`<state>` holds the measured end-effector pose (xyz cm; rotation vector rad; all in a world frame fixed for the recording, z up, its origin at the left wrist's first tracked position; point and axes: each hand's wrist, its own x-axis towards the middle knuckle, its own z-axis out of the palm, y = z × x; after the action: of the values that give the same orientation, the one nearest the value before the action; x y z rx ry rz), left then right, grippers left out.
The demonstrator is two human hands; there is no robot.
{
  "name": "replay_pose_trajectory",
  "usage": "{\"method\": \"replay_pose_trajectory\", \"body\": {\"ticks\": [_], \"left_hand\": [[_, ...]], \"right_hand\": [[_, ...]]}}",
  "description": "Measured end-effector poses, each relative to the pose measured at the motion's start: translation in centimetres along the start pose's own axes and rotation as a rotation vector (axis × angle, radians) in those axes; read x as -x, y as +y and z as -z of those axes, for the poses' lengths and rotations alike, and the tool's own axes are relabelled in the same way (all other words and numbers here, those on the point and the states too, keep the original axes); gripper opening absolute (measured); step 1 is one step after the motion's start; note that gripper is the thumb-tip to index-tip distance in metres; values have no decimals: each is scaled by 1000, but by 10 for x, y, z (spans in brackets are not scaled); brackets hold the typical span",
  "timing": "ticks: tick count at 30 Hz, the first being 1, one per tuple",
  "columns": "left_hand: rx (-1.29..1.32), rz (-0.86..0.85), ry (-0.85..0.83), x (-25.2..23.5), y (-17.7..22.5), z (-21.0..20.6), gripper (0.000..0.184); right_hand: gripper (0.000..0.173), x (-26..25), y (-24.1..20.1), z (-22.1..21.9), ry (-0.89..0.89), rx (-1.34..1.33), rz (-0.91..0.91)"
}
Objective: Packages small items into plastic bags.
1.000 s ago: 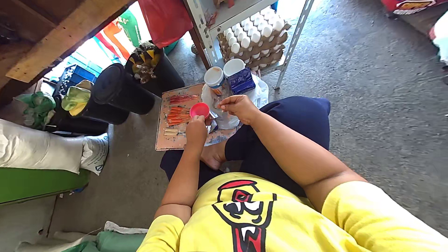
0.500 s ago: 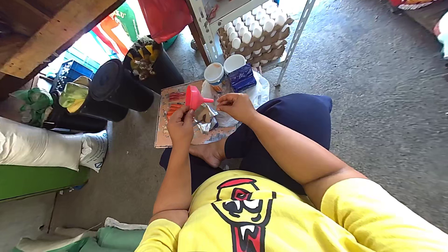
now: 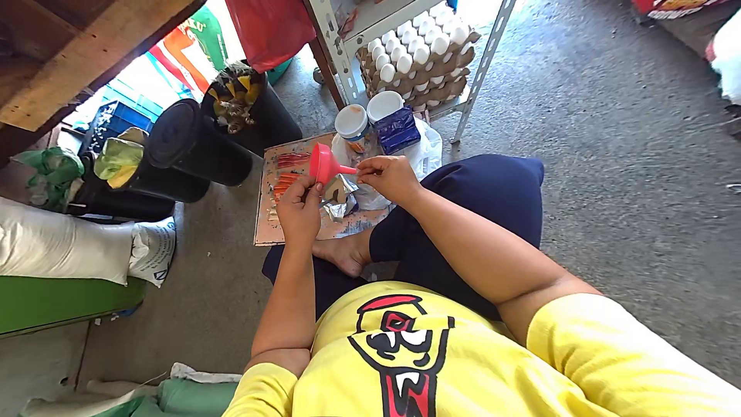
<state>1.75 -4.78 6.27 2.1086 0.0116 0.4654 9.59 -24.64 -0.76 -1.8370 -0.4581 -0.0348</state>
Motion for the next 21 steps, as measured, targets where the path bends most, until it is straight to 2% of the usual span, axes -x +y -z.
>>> {"method": "replay_pose_trajectory", "body": {"ticks": [4,10,21], "left_hand": [[-52,-71,-8,1,-3,1,14],[-173,-247,-33,2,-3,0,13],[-179,-276,-8,2,-2,0,12]], "right_hand": [[20,0,1,-1,5,4,23],[22,-2,-1,1,-29,-1,-55],[23,-3,0,2,-44,-24,-125]]}}
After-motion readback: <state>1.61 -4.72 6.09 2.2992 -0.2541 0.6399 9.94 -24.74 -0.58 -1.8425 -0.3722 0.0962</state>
